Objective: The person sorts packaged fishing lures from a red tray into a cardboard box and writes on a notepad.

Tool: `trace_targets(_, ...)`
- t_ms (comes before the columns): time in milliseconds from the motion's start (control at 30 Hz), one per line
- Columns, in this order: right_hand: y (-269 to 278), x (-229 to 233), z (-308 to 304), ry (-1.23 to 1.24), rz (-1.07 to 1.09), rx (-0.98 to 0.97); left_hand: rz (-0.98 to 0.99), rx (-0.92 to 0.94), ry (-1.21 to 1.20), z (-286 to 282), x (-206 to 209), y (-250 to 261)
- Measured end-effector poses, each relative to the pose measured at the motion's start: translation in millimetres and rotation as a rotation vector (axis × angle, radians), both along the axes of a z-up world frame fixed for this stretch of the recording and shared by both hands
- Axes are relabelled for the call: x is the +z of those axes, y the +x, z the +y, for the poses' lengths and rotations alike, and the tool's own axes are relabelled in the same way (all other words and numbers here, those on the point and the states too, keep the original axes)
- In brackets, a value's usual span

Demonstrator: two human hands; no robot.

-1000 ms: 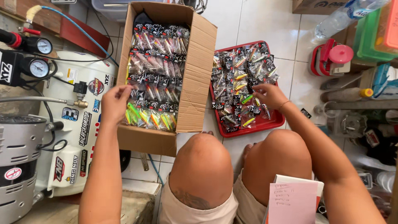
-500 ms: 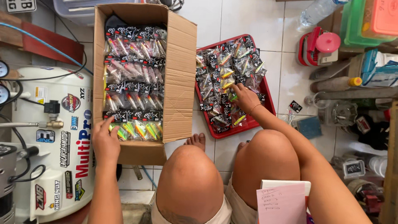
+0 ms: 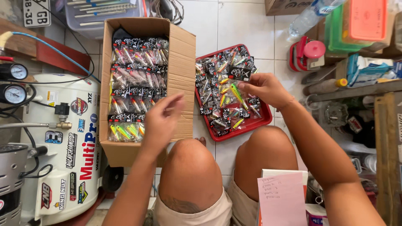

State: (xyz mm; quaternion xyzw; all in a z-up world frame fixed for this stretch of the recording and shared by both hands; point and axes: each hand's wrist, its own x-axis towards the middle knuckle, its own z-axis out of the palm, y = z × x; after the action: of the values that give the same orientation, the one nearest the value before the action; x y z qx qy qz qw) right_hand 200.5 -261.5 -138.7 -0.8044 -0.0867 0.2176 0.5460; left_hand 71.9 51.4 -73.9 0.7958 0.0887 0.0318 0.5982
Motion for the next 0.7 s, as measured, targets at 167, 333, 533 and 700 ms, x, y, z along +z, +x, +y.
trace_targets(167,-30,80,10,0.228,-0.037,0.085,-0.017,-0.192,-0.184,-63,36,65)
trace_targets(333,-43,119,10,0.426,-0.196,0.094,-0.218,-0.172,-0.262,-95,61,69)
trace_targets(533,-48,113,8,0.112,-0.514,-0.095,-0.273,-0.139,-0.122,-97,56,53)
trace_targets(700,-28,116,25,0.354,-0.377,0.039,-0.194,-0.131,-0.252,-66,28,51)
